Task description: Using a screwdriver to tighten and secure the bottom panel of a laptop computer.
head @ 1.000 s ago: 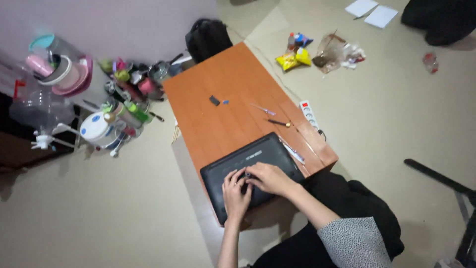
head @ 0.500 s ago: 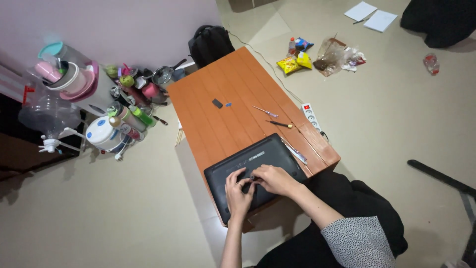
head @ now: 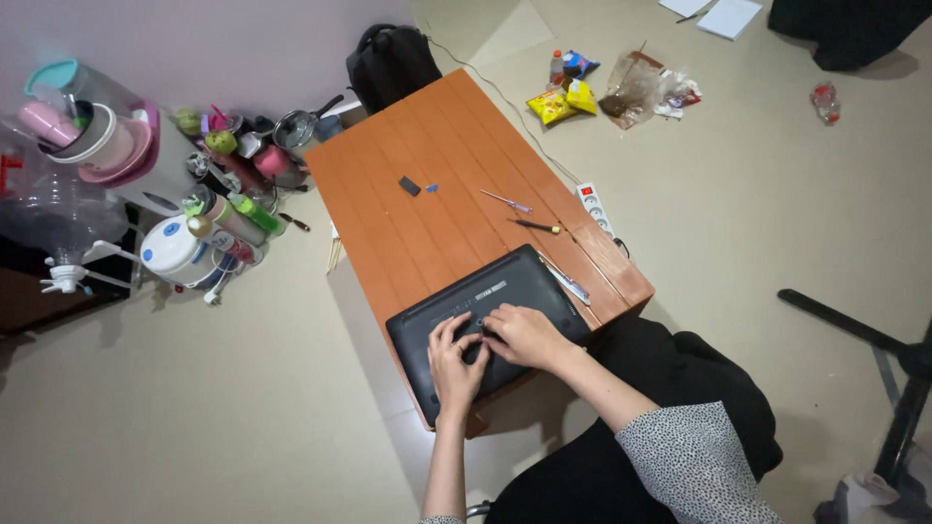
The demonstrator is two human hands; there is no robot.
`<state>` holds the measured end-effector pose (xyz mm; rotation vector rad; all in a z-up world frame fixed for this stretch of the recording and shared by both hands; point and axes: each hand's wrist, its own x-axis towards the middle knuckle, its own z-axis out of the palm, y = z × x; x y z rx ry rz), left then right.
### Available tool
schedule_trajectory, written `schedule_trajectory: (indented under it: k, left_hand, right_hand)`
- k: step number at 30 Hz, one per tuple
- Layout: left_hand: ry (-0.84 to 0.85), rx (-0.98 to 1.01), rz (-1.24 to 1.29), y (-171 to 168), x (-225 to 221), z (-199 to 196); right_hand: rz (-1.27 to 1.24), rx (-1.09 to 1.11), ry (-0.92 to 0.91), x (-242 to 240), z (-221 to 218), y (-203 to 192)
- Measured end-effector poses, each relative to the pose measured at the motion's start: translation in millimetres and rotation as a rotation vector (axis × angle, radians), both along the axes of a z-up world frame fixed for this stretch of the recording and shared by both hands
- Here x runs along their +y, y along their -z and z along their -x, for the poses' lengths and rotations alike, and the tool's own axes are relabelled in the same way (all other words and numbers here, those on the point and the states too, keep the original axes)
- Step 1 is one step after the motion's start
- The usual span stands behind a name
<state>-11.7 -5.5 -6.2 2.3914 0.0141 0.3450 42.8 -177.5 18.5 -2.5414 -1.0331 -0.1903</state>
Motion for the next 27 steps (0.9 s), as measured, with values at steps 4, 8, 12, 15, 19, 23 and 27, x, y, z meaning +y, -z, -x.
schedule_trajectory:
  k: [4,8,12,15,19,23,27]
  left_hand:
    - [0.004,0.007,-0.023,-3,-1,2]
    - [0.058,-0.104,-0.073,0,-3,3]
    - [0.086,-0.16,-0.059,12,-1,-1]
    - [0.054,-0.081,-0.119,7,0,3]
    - [0.029,-0.111,0.001,5,1,1]
    - [-0.019,-0.234,0.173,19,3,2]
    - [-0.166,-0.282,0.267,16,10,8]
  right_hand:
    - [-0.02,0.003,0.007,1,-2,7]
    - [-0.058,0.02,0.001,-5,-3,13]
    - [-0.08,0.075,0.028,-9,-4,25]
    - [-0.085,0.13,0.095,-7,0,22]
    - [-0.074,0.054,0.016,-4,-6,11]
    - [-0.023,-0.06,0.072,3,-5,32]
    - [-0.016,-0.113,0.024,10,-3,41]
